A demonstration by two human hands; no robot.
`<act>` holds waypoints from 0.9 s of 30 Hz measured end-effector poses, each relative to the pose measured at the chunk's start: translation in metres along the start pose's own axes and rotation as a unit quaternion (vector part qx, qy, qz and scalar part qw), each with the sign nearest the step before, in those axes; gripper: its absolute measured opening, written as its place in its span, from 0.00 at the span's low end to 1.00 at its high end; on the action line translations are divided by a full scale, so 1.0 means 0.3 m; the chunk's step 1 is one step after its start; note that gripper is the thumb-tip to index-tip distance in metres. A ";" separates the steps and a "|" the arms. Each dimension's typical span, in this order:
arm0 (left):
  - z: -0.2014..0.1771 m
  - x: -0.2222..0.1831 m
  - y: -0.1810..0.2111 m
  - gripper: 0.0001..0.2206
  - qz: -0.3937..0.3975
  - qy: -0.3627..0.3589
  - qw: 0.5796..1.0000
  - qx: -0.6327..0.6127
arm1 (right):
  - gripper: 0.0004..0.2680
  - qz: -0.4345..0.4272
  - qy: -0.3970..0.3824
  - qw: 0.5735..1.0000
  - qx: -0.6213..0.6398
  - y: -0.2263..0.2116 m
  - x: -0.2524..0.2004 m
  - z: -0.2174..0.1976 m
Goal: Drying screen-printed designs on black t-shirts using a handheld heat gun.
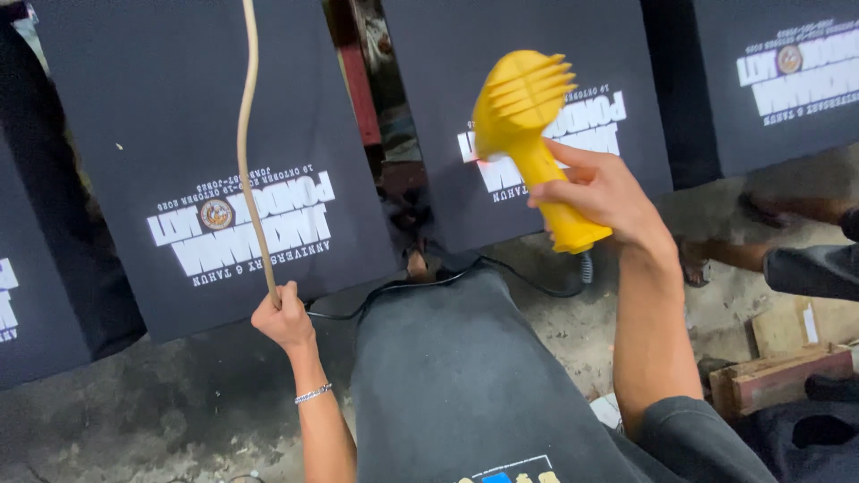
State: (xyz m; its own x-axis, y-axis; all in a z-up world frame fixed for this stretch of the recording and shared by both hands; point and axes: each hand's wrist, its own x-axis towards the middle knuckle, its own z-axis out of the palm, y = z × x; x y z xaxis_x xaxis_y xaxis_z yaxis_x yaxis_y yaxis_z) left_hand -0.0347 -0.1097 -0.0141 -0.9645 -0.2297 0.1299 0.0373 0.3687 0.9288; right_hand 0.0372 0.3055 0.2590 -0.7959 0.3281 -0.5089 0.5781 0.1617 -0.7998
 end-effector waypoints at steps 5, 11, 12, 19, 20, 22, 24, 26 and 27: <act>0.007 -0.004 0.083 0.24 -0.013 -0.004 1.000 -0.008 | 0.25 0.030 0.096 0.995 0.028 0.014 -0.033 -0.084; 0.013 0.004 0.125 0.23 -0.019 -0.015 1.000 -0.019 | 0.22 0.092 0.135 0.986 0.029 0.001 -0.037 -0.103; 0.013 0.000 0.127 0.23 -0.014 -0.019 0.999 -0.032 | 0.21 0.094 0.118 0.987 0.048 0.002 -0.035 -0.099; 0.019 0.001 -0.047 0.26 0.042 0.007 0.999 -0.006 | 0.26 -0.024 0.108 0.986 0.128 0.063 0.063 -0.062; 0.024 0.003 -0.038 0.25 0.036 0.008 0.999 -0.016 | 0.26 -0.034 0.114 0.988 0.102 0.067 0.071 -0.072; 0.027 0.005 -0.034 0.25 0.032 0.010 0.999 -0.026 | 0.26 -0.044 0.120 0.989 0.077 0.067 0.082 -0.081; 0.022 -0.001 -0.044 0.24 0.035 0.016 0.999 -0.012 | 0.26 -0.039 0.111 0.990 0.077 0.064 0.089 -0.077; 0.025 0.002 -0.056 0.24 0.037 0.017 0.999 -0.004 | 0.27 -0.053 0.097 0.990 0.084 0.004 0.066 -0.029; 0.027 0.001 -0.064 0.24 0.038 0.018 0.999 0.002 | 0.27 -0.068 0.083 0.990 0.090 -0.026 0.053 -0.004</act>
State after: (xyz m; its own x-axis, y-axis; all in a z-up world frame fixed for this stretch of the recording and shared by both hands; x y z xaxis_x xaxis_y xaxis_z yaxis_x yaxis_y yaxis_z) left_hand -0.0378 -0.1095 -0.0346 -0.9487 -0.2332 0.2133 0.1098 0.3897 0.9144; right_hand 0.0202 0.3107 0.2574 -0.8148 0.4660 -0.3448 0.4144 0.0523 -0.9086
